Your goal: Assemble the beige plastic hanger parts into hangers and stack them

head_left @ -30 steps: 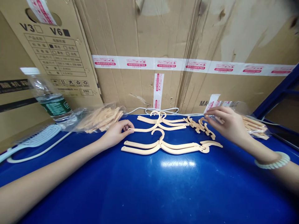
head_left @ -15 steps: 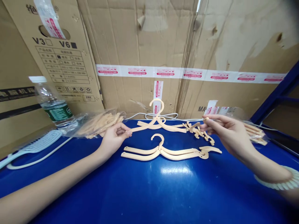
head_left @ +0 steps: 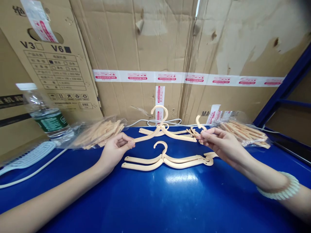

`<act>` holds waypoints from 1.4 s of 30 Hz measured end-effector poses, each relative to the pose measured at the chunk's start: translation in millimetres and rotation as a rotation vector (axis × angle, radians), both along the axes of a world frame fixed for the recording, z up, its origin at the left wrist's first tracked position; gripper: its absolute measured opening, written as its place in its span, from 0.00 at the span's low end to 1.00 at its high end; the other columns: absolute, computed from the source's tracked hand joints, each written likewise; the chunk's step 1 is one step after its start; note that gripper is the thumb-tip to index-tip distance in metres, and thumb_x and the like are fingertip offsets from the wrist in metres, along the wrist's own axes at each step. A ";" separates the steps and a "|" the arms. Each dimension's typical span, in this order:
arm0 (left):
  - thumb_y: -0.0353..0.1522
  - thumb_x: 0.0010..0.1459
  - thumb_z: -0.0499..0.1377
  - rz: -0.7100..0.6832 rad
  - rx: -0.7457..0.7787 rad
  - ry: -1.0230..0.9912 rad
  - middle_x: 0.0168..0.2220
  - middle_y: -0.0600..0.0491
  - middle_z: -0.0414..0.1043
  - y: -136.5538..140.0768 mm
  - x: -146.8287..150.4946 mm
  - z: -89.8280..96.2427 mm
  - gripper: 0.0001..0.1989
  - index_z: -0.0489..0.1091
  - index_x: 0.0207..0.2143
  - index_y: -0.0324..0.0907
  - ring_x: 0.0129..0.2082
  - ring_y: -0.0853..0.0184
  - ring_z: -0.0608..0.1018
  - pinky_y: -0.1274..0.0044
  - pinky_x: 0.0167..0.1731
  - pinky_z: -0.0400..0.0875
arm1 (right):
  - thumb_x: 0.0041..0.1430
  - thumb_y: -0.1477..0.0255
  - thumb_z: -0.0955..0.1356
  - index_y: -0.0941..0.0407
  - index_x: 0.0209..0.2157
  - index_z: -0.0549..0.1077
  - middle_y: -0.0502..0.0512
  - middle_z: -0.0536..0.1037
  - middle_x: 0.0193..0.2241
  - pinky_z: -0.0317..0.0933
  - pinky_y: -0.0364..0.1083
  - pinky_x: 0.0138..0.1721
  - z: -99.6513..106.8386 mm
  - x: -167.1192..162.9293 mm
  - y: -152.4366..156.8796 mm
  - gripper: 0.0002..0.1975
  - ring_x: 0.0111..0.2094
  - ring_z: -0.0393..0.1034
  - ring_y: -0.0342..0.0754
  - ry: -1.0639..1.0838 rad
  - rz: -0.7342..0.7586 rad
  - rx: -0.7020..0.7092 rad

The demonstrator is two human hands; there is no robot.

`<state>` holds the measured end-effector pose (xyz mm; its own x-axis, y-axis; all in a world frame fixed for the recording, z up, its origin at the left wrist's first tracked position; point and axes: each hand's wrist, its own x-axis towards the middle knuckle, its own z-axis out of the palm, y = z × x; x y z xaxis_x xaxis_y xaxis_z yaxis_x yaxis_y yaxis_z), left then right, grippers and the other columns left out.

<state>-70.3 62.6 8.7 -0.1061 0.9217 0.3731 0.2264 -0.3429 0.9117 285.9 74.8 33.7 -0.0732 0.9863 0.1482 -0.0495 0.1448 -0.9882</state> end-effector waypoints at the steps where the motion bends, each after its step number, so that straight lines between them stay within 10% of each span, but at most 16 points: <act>1: 0.37 0.42 0.69 -0.001 -0.005 -0.004 0.26 0.52 0.77 -0.1 0.1 -0.1 0.12 0.70 0.23 0.41 0.27 0.66 0.79 0.74 0.32 0.75 | 0.45 0.64 0.79 0.55 0.26 0.72 0.53 0.82 0.31 0.68 0.42 0.36 -0.8 0.3 0.5 0.16 0.33 0.75 0.45 0.031 0.002 -0.013; 11: 0.38 0.39 0.71 -0.003 -0.009 -0.029 0.28 0.52 0.77 -0.5 0.7 -1.3 0.15 0.69 0.23 0.41 0.28 0.66 0.78 0.73 0.33 0.75 | 0.39 0.55 0.79 0.56 0.28 0.76 0.59 0.80 0.40 0.67 0.45 0.37 3.7 -6.5 -3.6 0.21 0.45 0.72 0.53 -0.098 0.056 -0.080; 24: 0.38 0.39 0.71 0.004 0.030 -0.022 0.28 0.52 0.77 -1.3 0.6 -1.2 0.16 0.69 0.23 0.41 0.28 0.65 0.79 0.72 0.33 0.76 | 0.47 0.70 0.78 0.58 0.27 0.76 0.57 0.82 0.30 0.69 0.37 0.29 11.9 -5.7 -6.0 0.10 0.33 0.78 0.44 0.069 0.205 -0.352; 42: 0.38 0.39 0.71 0.028 0.038 -0.008 0.29 0.52 0.78 -2.8 1.4 0.6 0.15 0.69 0.22 0.42 0.29 0.63 0.79 0.71 0.33 0.77 | 0.48 0.67 0.77 0.58 0.27 0.74 0.58 0.82 0.28 0.70 0.40 0.27 11.2 -3.1 -7.3 0.12 0.28 0.77 0.45 -0.002 0.271 -0.347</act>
<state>-69.0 59.7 9.3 -0.1343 0.9036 0.4069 0.2291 -0.3711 0.8999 282.8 67.5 44.8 -0.3358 0.9228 -0.1892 -0.0382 -0.2140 -0.9761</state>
